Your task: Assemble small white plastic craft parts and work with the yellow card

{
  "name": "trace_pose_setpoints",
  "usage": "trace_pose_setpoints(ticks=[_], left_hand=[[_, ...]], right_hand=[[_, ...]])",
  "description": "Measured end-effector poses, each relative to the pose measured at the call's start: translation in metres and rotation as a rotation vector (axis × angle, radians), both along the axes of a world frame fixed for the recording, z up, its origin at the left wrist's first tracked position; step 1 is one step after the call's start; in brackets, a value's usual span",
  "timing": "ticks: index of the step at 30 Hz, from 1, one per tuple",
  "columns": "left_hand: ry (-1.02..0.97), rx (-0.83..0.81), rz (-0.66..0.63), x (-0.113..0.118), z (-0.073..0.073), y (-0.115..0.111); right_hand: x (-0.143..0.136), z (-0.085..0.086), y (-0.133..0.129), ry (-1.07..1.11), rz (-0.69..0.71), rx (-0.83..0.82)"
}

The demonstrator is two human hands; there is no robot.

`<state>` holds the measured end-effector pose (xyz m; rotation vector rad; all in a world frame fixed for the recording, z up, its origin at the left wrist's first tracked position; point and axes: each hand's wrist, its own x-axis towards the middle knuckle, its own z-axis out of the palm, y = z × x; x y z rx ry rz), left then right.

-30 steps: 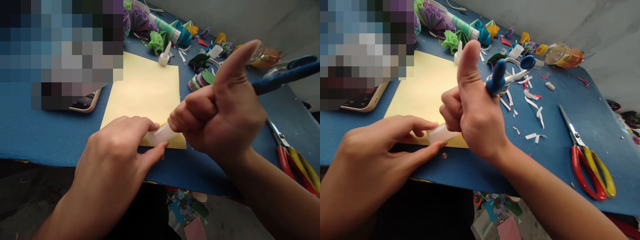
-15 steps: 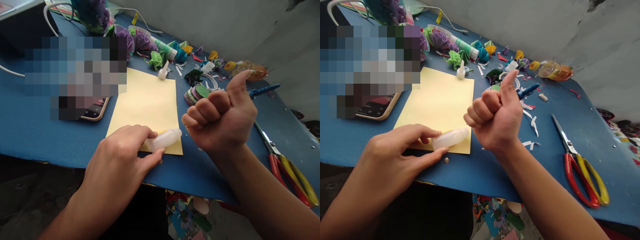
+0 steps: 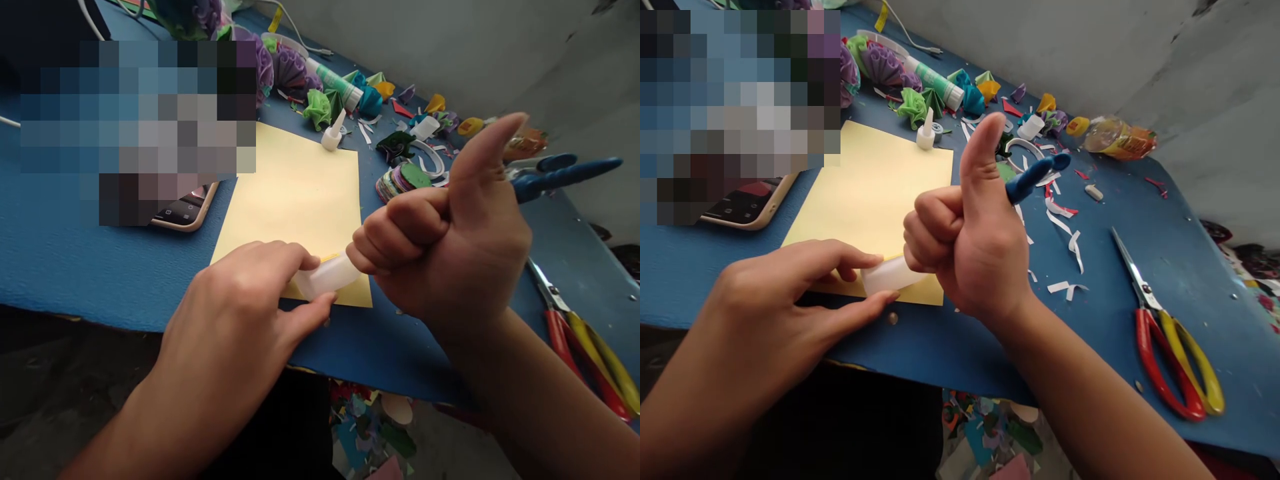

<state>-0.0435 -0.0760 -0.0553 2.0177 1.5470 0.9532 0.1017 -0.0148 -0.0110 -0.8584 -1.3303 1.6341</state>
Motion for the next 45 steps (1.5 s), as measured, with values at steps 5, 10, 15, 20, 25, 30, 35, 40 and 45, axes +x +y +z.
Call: trace_pose_setpoints(ticks=[5,10,15,20,25,30,35,40,45], left_hand=[[-0.015,-0.019,0.002,-0.001,-0.001,-0.002],[-0.014,-0.002,0.016,0.0,-0.002,-0.002],[-0.008,-0.006,0.02,0.001,-0.002,-0.001],[0.0,-0.016,0.02,0.001,-0.002,-0.001],[0.008,-0.036,0.032,0.001,0.0,-0.001],[0.008,-0.06,0.028,0.0,0.001,0.0],[-0.007,-0.094,0.025,0.001,0.004,0.002],[-0.057,-0.119,0.006,-0.001,0.003,0.001],[-0.051,-0.121,-0.006,-0.002,0.002,0.0]], right_hand=[[0.0,0.001,-0.002,-0.019,-0.071,-0.032],[-0.002,0.002,-0.002,-0.03,-0.146,-0.032],[-0.002,0.001,-0.001,-0.043,-0.114,-0.053],[-0.005,-0.006,-0.005,0.084,-0.127,0.002],[-0.011,-0.011,-0.007,0.017,-0.206,0.027],[-0.002,-0.016,0.002,0.083,-0.038,0.014],[0.005,-0.017,0.006,0.17,0.013,-0.111],[0.006,-0.013,0.007,0.229,0.0,-0.243],[0.01,-0.007,0.006,0.293,0.006,-0.261]])
